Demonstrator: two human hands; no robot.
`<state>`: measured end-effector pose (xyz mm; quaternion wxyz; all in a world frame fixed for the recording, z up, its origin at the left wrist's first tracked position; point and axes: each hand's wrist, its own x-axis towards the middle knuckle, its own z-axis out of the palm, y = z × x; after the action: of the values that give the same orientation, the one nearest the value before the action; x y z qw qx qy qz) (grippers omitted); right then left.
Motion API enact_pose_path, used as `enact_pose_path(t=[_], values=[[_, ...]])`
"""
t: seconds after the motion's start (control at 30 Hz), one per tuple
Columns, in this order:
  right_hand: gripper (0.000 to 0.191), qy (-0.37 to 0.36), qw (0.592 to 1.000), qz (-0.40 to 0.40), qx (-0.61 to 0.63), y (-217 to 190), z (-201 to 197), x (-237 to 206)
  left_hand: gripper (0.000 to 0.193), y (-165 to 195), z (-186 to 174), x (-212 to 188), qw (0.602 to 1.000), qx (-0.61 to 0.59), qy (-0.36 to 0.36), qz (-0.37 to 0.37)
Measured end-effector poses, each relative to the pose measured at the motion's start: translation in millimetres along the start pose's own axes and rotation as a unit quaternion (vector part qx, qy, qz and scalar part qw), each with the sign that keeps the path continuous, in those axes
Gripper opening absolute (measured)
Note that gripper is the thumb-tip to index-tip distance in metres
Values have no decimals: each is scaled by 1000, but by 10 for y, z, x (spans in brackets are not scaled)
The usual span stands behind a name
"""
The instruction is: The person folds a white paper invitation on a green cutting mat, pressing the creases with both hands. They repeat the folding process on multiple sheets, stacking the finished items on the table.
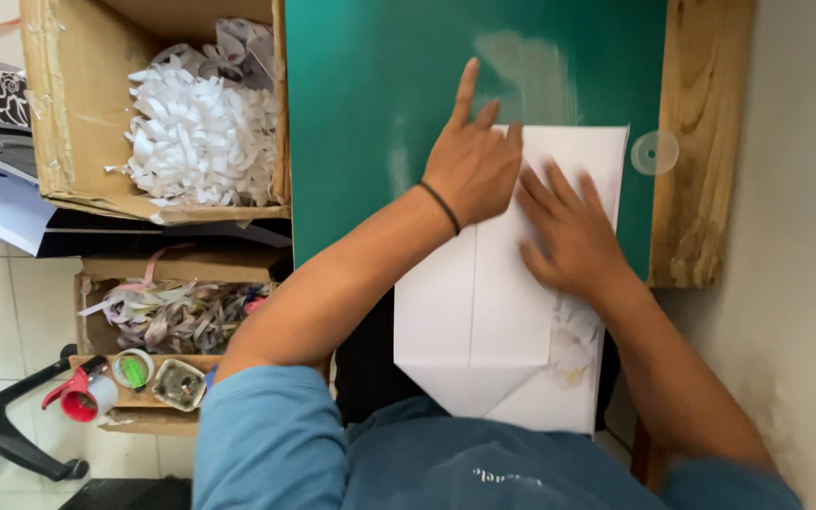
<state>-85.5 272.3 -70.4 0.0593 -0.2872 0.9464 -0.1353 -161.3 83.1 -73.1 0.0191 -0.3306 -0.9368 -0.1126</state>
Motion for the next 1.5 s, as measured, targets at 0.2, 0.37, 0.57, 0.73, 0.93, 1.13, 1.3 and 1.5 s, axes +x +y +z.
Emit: enact_pose_path(t=[0.2, 0.37, 0.57, 0.73, 0.93, 1.13, 1.3, 1.5], values=[[72, 36, 998, -42, -25, 341, 475, 445, 48, 264, -108, -1022, 984, 73, 116, -112], [68, 56, 997, -20, -46, 256, 300, 292, 55, 337, 87, -1592, 978, 53, 67, -189], [63, 43, 989, 67, -121, 4, 77, -594, 57, 291, -267, -1265, 979, 108, -74, -157], [42, 200, 969, 35, -141, 726, -122, -662, 101, 144, -242, -739, 997, -39, -48, 47], [17, 292, 956, 20, -35, 820, -110, -389, 119, -130, 136, -882, 980, -131, -52, -138], [23, 251, 967, 27, -32, 507, -13, -477, 119, -132, 228, -1057, 940, -81, 47, -327], [25, 254, 957, -46, -134, 667, -98, 781, 118, -106, 273, -1046, 946, -58, 54, -314], [43, 136, 991, 2, -7, -170, 132, 2455, 118, -120, 251, -1057, 940, -77, 61, -328]])
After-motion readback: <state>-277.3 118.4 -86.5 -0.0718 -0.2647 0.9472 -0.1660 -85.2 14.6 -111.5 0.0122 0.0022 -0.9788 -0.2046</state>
